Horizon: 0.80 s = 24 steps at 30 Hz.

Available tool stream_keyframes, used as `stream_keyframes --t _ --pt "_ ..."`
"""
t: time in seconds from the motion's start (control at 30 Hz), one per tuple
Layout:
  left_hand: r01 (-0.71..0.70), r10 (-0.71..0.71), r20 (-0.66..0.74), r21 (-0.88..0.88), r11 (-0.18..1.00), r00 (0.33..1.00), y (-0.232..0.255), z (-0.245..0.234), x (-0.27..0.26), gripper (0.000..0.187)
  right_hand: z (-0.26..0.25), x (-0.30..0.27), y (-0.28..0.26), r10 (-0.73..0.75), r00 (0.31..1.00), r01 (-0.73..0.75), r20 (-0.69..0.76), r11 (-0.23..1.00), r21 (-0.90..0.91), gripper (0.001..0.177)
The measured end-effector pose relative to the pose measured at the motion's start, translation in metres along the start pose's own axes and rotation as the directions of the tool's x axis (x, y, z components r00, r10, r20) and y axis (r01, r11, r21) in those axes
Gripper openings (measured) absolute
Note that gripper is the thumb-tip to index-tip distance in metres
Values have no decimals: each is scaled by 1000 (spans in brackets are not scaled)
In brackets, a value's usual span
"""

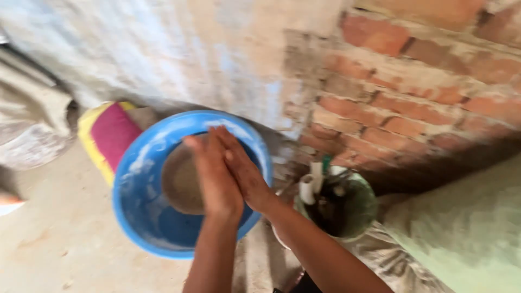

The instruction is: The person is inspecting, cleaning, and adjusting components of a woodworking machine using hand tools.

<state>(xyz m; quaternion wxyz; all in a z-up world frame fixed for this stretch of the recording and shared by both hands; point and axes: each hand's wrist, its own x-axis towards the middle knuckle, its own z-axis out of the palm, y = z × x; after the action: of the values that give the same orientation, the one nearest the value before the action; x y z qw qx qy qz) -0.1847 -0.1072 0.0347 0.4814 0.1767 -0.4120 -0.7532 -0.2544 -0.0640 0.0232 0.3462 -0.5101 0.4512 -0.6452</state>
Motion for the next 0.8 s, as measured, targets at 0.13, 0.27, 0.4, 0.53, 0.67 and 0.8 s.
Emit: stream_keyframes --t 0.13,0.27,0.4,0.53,0.67,0.8 --pt "-137 141 60 -69 988 988 128 -25 -29 104 60 21 80 317 948 -317 -20 939 -134 91" --pt "-198 217 -31 300 933 976 157 -95 -22 98 174 42 0 303 948 -318 100 919 231 96" --pt "-89 187 -176 453 887 967 203 -191 -21 93 262 61 -86 171 927 -329 334 797 506 100" --pt "-79 195 -271 387 919 942 254 -257 -52 93 351 62 -106 -2 914 -225 406 829 511 97" --pt "-166 224 -290 212 963 930 302 -285 -82 95 433 72 -27 -183 892 27 414 934 355 77" --pt "-239 303 -369 209 948 879 343 -312 -107 93 479 74 1 -188 828 137 528 981 135 62"
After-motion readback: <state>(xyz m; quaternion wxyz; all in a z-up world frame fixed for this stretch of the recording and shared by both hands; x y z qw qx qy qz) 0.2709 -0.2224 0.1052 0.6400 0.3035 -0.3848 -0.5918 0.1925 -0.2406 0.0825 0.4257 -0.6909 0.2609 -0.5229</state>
